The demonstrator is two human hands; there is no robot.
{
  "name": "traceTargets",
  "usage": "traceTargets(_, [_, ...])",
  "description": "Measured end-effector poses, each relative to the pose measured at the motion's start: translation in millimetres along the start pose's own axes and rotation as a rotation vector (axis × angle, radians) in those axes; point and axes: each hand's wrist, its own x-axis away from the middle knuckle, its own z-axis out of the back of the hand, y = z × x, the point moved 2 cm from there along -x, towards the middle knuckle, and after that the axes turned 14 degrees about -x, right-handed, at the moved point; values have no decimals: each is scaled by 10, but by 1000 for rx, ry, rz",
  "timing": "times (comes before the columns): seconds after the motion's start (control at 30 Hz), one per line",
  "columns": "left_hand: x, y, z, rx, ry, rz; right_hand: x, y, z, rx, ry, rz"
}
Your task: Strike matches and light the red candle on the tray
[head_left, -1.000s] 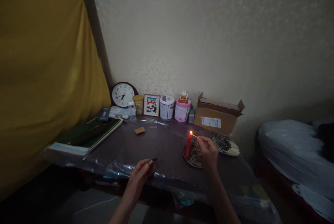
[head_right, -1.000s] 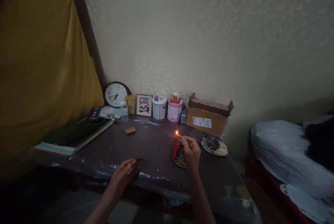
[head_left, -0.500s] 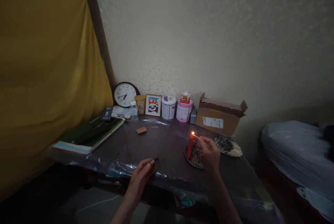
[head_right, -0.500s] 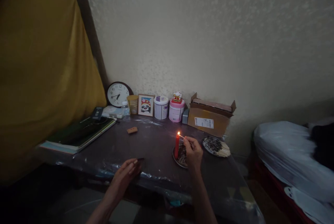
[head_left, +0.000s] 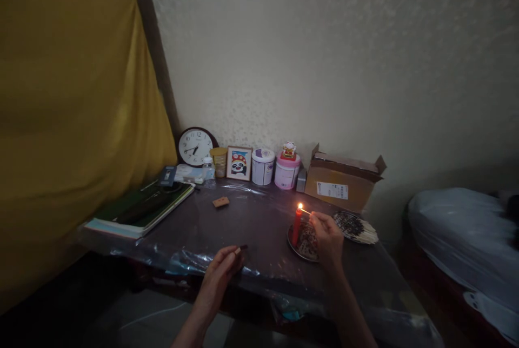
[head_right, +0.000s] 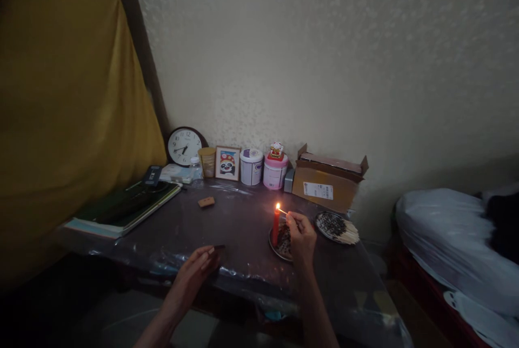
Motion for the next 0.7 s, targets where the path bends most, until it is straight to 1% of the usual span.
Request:
traceTargets(0.27, [-9,-10,16,-10,6,19,4,-14,-9,-12,13,-6])
traceTargets(0.5, [23,43,-17,-24,7,15,13,-65,-11,-25,22,-5])
traceTargets(0.6, [18,33,-14,-18,8,20,26,-129,-19,-27,18,-1])
traceTargets(0.7, [0,9,1,-14,7,11,43,-279,-35,-94,-4,-14])
